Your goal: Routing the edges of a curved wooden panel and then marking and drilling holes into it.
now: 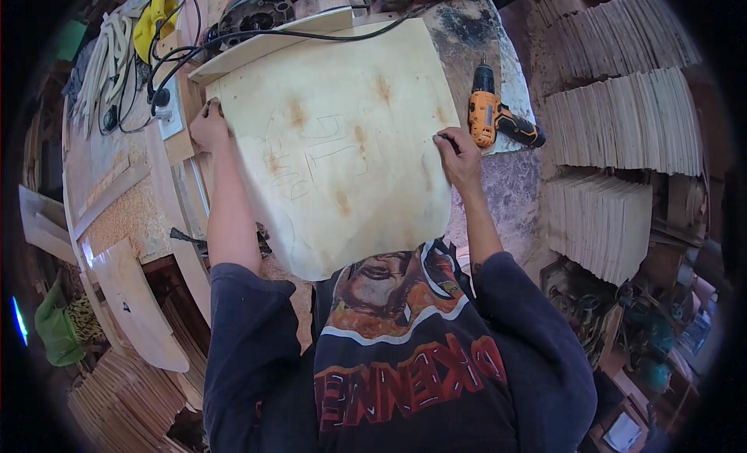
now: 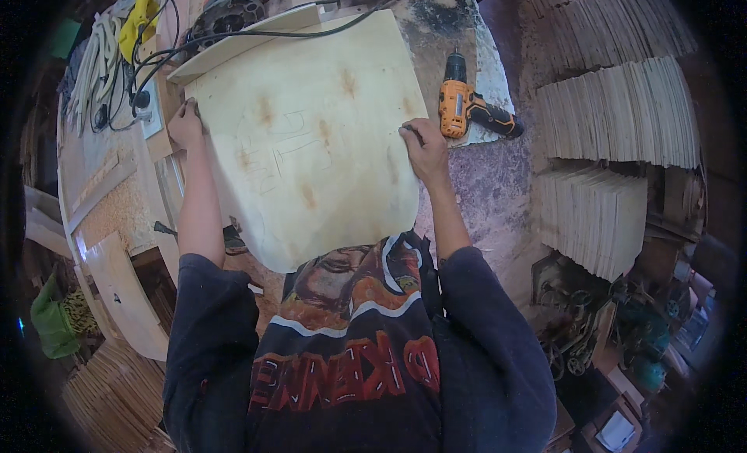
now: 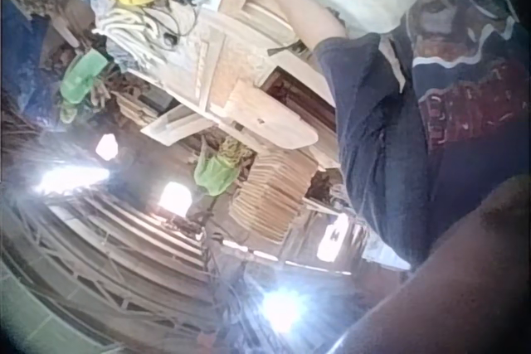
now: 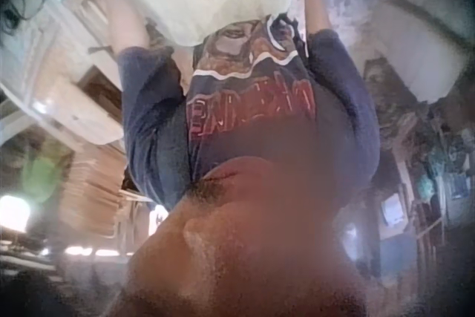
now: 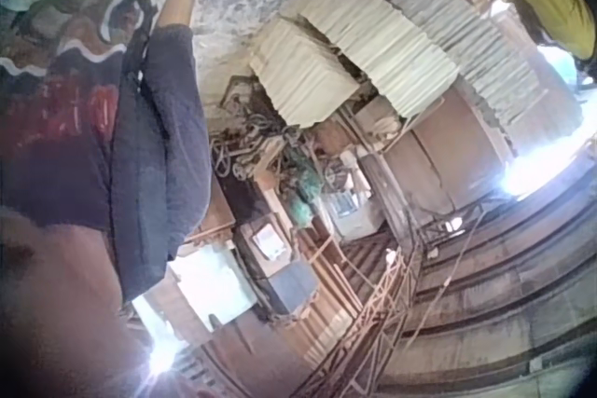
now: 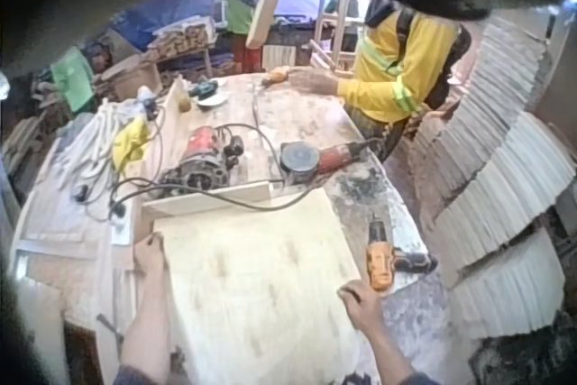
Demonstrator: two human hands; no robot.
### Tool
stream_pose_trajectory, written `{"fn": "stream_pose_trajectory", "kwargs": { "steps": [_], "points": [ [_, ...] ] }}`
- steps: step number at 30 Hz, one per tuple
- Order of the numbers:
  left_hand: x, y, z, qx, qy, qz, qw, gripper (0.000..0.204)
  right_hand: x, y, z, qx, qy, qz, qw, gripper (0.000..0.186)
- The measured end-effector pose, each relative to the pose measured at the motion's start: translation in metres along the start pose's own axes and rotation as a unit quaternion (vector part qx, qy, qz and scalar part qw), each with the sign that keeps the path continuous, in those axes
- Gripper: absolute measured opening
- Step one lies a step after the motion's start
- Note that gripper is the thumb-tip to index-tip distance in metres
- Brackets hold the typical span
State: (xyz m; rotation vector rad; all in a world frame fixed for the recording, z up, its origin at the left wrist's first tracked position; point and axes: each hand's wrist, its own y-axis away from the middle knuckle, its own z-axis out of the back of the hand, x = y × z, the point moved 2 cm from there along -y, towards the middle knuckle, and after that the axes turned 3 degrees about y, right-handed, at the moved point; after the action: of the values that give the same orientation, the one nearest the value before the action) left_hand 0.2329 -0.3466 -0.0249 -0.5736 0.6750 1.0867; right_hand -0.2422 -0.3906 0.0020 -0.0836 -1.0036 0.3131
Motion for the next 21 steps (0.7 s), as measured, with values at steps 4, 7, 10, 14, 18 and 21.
{"fn": "stream_pose_trajectory", "kwargs": {
  "steps": [4, 7, 10, 14, 18, 21],
  "points": [
    [0.001, -0.001, -0.001, 0.001, 0.000, 0.002, 1.000, 0.033, 0.004, -0.002, 0.001, 0.016, 0.027, 0.002, 1.000, 0.010],
    [0.003, -0.002, -0.002, 0.001, 0.006, 0.003, 1.000, 0.034, 0.006, -0.003, 0.001, 0.017, 0.030, 0.007, 0.999, 0.010],
    [0.005, -0.003, -0.003, 0.001, 0.006, -0.004, 1.000, 0.033, 0.007, -0.003, 0.001, 0.019, 0.028, 0.008, 0.999, 0.010],
    [0.006, -0.004, -0.003, 0.010, -0.009, 0.018, 1.000, 0.032, 0.007, -0.005, 0.002, 0.044, 0.045, 0.006, 0.998, 0.010],
    [0.003, -0.003, -0.002, 0.005, 0.000, -0.004, 1.000, 0.032, 0.008, -0.010, 0.004, 0.071, 0.045, 0.032, 0.996, 0.011],
    [0.002, -0.001, -0.001, -0.002, -0.006, 0.010, 1.000, 0.032, 0.009, -0.011, 0.005, 0.092, 0.059, 0.028, 0.994, 0.011]
  ]
}}
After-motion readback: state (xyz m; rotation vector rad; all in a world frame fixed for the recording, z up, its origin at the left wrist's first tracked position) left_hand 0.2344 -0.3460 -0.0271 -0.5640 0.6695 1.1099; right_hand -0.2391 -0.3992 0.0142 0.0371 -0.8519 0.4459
